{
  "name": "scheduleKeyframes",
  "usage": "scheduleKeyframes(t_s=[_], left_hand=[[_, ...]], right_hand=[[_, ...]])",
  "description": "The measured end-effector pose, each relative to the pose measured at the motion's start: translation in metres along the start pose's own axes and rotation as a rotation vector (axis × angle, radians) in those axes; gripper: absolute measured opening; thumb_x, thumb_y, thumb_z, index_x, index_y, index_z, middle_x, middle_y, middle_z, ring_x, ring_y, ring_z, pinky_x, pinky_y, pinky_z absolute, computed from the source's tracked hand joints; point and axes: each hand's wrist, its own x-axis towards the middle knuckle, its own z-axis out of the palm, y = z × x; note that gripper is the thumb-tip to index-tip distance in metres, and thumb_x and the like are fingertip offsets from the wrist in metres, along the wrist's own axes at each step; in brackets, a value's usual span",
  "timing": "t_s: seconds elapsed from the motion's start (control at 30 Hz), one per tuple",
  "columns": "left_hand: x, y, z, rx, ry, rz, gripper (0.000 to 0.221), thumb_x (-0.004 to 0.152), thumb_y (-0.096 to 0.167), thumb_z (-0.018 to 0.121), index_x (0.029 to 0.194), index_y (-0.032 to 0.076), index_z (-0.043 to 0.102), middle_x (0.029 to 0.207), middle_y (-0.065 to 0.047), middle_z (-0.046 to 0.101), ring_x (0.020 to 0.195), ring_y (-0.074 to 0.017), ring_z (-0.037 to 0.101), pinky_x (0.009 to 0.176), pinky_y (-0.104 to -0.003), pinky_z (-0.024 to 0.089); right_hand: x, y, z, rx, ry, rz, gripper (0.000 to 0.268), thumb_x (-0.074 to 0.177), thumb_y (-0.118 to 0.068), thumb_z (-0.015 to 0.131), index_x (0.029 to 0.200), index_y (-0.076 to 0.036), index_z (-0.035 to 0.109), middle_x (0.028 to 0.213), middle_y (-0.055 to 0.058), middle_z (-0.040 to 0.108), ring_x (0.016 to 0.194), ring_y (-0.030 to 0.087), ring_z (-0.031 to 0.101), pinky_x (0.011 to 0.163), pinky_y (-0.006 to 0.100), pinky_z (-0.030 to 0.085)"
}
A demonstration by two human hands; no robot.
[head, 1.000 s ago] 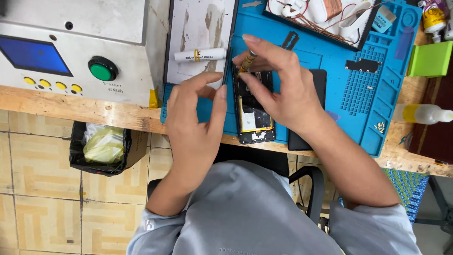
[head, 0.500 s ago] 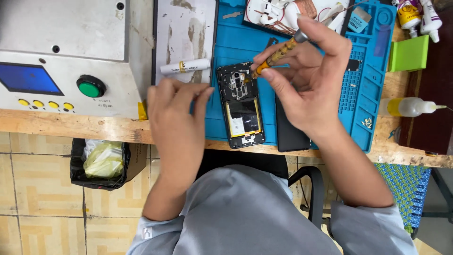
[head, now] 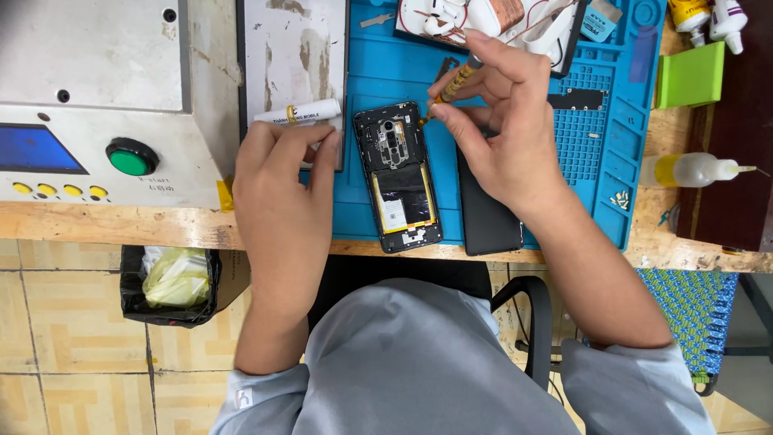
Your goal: Repairing a smartphone by disassembling components and testing the screen
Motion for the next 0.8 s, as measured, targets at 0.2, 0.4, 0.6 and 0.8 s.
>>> scheduleKeyframes(t_s=[0.2, 0.4, 0.6, 0.8], left_hand=[[0.028, 0.019, 0.0, -0.324, -0.236, 0.198, 0.034, 0.116, 0.004, 0.074, 0.146, 0.011, 0.059, 0.132, -0.012, 0.057, 0.121, -0.0281, 0.063, 0.104, -0.039, 0.055], [0.049, 0.028, 0.035, -0.499, -0.415, 0.295, 0.027, 0.117, 0.007, 0.067, 0.136, 0.014, 0.049, 0.127, -0.003, 0.058, 0.116, -0.0234, 0.057, 0.099, -0.036, 0.047], [0.047, 0.035, 0.05, -0.472, -0.216, 0.301, 0.029, 0.11, 0.014, 0.073, 0.122, 0.01, 0.046, 0.115, -0.008, 0.051, 0.109, -0.0285, 0.055, 0.099, -0.041, 0.045], [0.045, 0.034, 0.051, -0.44, -0.254, 0.238, 0.026, 0.111, 0.017, 0.073, 0.117, 0.013, 0.048, 0.099, 0.0, 0.063, 0.09, -0.0196, 0.064, 0.085, -0.037, 0.047]], right_hand=[[0.004, 0.001, -0.004, -0.287, -0.044, -0.336, 0.048, 0.116, -0.024, 0.071, 0.157, -0.013, 0.048, 0.131, 0.024, 0.057, 0.122, 0.038, 0.063, 0.108, 0.049, 0.058], [0.007, -0.008, -0.006, -0.414, 0.044, -0.315, 0.059, 0.119, -0.061, 0.041, 0.152, -0.018, 0.064, 0.132, 0.019, 0.039, 0.128, 0.037, 0.047, 0.112, 0.054, 0.049], [0.007, -0.014, -0.006, -0.457, 0.079, -0.303, 0.057, 0.12, -0.06, 0.039, 0.151, -0.02, 0.067, 0.13, 0.018, 0.041, 0.126, 0.037, 0.045, 0.111, 0.055, 0.045], [0.009, -0.013, -0.007, -0.467, 0.108, -0.305, 0.057, 0.121, -0.058, 0.039, 0.149, -0.019, 0.069, 0.129, 0.019, 0.043, 0.125, 0.038, 0.046, 0.11, 0.054, 0.043]])
